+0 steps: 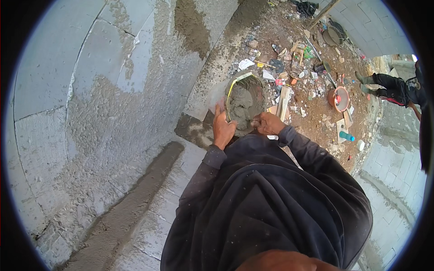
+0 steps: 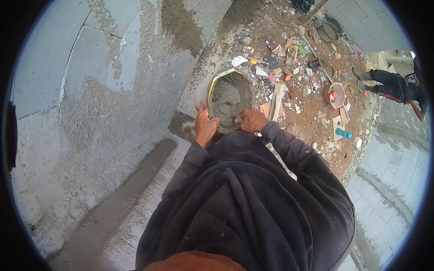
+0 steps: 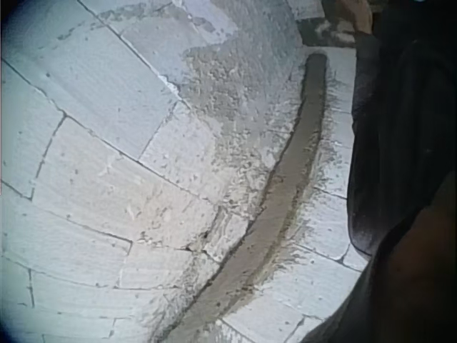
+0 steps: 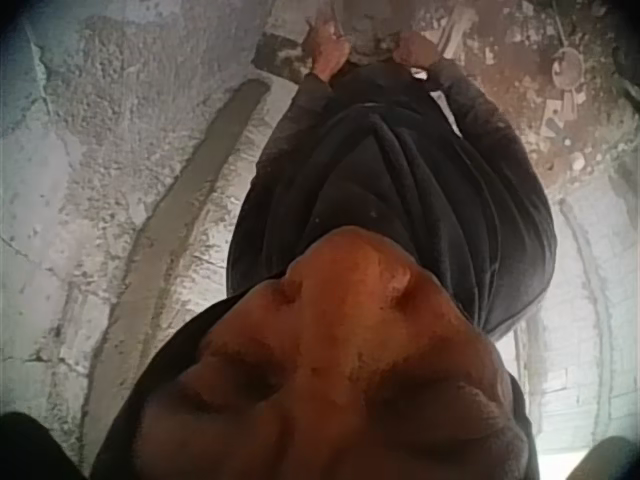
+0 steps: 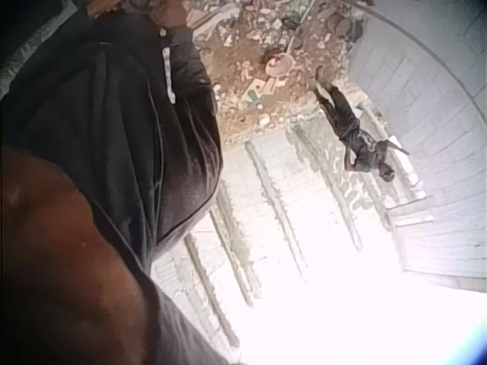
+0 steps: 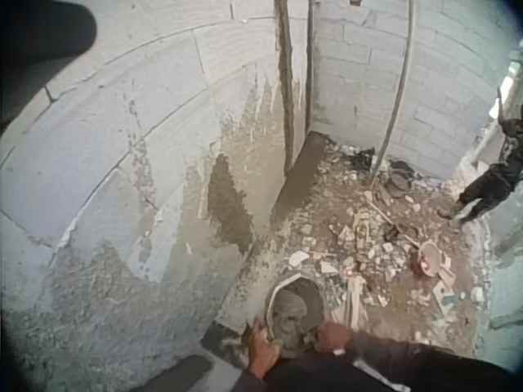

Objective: The person smooths mortar on a wall using a wooden float, then scoops mortar from a bucket using a trowel and applies it onto the wall.

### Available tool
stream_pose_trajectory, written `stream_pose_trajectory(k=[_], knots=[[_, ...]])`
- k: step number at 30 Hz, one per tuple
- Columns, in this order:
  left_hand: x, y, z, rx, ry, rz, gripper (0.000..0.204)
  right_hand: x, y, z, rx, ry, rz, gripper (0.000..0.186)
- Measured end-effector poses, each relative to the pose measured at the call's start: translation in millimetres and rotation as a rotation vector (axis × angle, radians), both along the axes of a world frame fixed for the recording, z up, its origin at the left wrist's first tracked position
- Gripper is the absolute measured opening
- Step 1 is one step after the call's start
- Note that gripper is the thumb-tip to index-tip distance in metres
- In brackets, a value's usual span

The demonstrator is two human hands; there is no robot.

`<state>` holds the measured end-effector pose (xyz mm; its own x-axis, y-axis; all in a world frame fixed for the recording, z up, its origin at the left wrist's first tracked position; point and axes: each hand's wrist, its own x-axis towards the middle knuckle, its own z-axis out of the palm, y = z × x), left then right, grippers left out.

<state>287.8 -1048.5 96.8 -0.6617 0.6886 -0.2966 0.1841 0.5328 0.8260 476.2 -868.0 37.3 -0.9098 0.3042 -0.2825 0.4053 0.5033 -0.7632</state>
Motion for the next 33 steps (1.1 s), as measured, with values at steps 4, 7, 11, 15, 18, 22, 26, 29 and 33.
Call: stream_pose_trajectory(k=[4, 7, 11, 15, 18, 22, 26, 29, 33], knots=[[4, -4, -3, 0.031, 0.062, 0.027, 0.062, -23, 31, 106, 0.419, -0.155, 0.101, 0.031], [7, 2, 6, 0.006, 0.03, 0.008, 0.067, -7, 53, 98, 0.562, -0.064, -0.076, 0.023], [18, 21, 6, 0.009, 0.076, -0.121, 0.068, 3, 28, -19, 0.274, -0.307, -0.112, 0.032], [2, 12, -16, 0.027, -0.014, 0.044, 0.064, 14, 7, -37, -0.453, -0.011, -0.173, 0.03], [-6, 8, -12, 0.133, -0.265, 0.191, 0.058, 17, 8, 14, -0.338, 0.018, -0.2, 0.033], [-23, -3, -28, 0.156, -0.512, 0.435, 0.033, -11, 13, 57, -0.724, -0.122, -0.347, 0.028], [-23, -21, -35, -0.005, -0.578, 0.581, 0.025, -32, 39, 122, -1.03, 0.059, -0.531, 0.027], [-18, -42, -45, 0.003, -0.533, 0.613, 0.028, -47, 63, 172, -1.066, 0.39, -0.658, 0.027], [-7, -75, -54, 0.004, -0.535, 0.69, 0.029, -107, 84, 194, -0.722, 0.784, -0.96, 0.031]])
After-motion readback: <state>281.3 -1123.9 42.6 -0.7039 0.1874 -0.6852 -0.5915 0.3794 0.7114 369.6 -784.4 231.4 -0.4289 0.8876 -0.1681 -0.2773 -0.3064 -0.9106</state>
